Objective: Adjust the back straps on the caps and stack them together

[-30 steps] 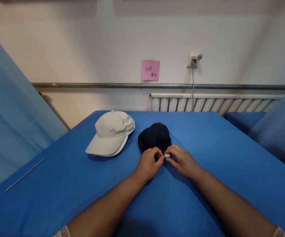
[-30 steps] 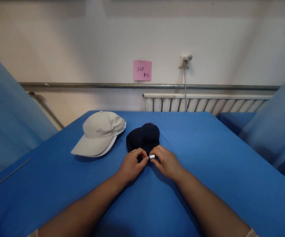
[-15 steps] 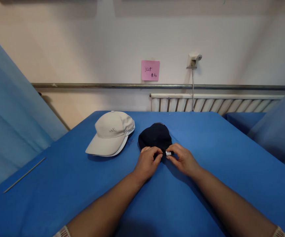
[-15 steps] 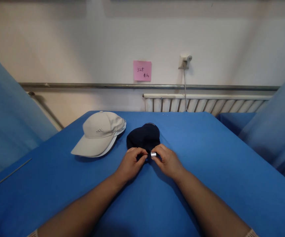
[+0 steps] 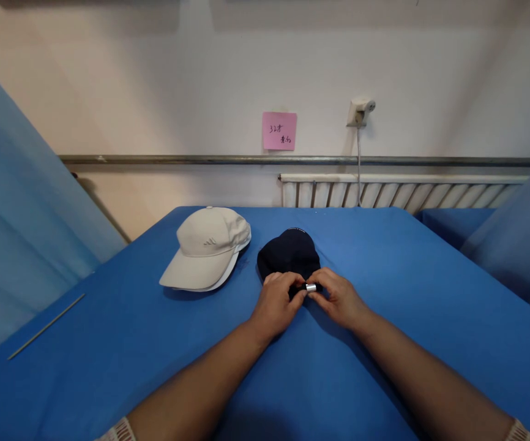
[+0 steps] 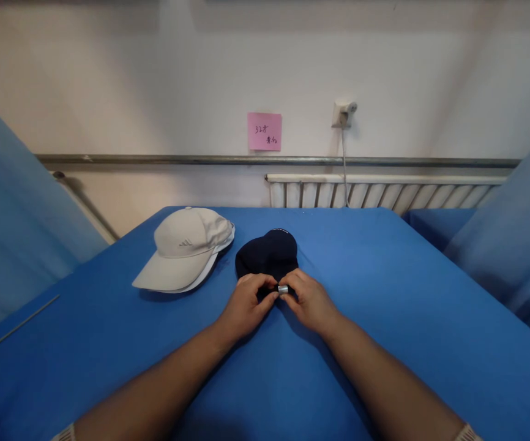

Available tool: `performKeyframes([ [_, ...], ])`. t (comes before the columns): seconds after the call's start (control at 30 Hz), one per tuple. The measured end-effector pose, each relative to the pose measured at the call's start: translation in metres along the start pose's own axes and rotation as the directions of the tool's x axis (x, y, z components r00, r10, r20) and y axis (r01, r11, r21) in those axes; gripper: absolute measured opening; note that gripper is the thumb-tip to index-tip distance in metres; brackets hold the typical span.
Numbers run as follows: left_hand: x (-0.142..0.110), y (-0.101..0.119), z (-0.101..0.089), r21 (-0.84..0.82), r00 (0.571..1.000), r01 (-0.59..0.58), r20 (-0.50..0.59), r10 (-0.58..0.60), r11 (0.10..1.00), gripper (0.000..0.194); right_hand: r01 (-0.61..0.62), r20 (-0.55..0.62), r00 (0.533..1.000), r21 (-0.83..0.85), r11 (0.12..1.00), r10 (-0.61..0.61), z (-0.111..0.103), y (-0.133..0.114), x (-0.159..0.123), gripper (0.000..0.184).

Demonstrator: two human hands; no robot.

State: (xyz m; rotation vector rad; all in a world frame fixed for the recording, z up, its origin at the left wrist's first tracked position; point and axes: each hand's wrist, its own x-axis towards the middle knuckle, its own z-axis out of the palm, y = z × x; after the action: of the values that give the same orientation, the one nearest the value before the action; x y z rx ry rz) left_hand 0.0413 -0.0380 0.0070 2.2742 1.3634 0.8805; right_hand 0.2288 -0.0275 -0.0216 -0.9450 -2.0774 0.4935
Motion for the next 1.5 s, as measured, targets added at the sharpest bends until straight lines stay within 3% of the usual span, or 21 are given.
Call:
performKeyframes([
  [0.2,-0.002,0.003,-0.003,0.134,0.993,-0.116,0.014,0.115,0.984,0.026,-0.088,0.003,0.996,0.05,0.995,0.088,0.007,0.005,-0.001,0.02],
  [0.47,-0.001,-0.003,0.0,0.204,0.993,-0.112,0.067,0.1,0.973,0.02,-0.205,0.059,0.979,0.172,0.964,0.197,0.011,0.006,-0.001,0.021],
  [0.67,0.0,-0.003,0.001,0.271,0.991,-0.124,0.085,0.105,0.955,0.003,-0.324,0.123,0.946,0.424,0.846,0.301,0.017,0.014,-0.003,0.019],
  [0.8,0.0,-0.003,0.002,0.281,0.988,-0.134,0.117,0.105,0.95,0.002,-0.379,0.121,0.922,0.482,0.79,0.369,0.023,0.017,-0.003,0.011],
  [0.97,0.002,0.0,0.007,0.329,0.984,-0.164,0.115,0.133,0.93,0.016,-0.403,0.107,0.907,0.495,0.77,0.406,0.029,0.022,-0.003,0.01],
  [1.13,0.003,0.002,0.007,0.345,0.976,-0.21,0.121,0.179,0.915,0.01,-0.401,0.072,0.89,0.593,0.698,0.45,0.027,0.024,-0.002,0.014],
  [1.37,0.001,-0.002,0.002,0.295,0.987,-0.146,0.103,0.12,0.944,0.011,-0.444,0.008,0.843,0.574,0.688,0.537,0.019,0.028,0.004,0.026],
  [1.5,0.0,-0.007,0.005,0.215,0.991,-0.092,0.115,0.068,0.972,0.022,-0.473,0.026,0.832,0.554,0.685,0.554,0.02,0.03,0.004,0.027],
])
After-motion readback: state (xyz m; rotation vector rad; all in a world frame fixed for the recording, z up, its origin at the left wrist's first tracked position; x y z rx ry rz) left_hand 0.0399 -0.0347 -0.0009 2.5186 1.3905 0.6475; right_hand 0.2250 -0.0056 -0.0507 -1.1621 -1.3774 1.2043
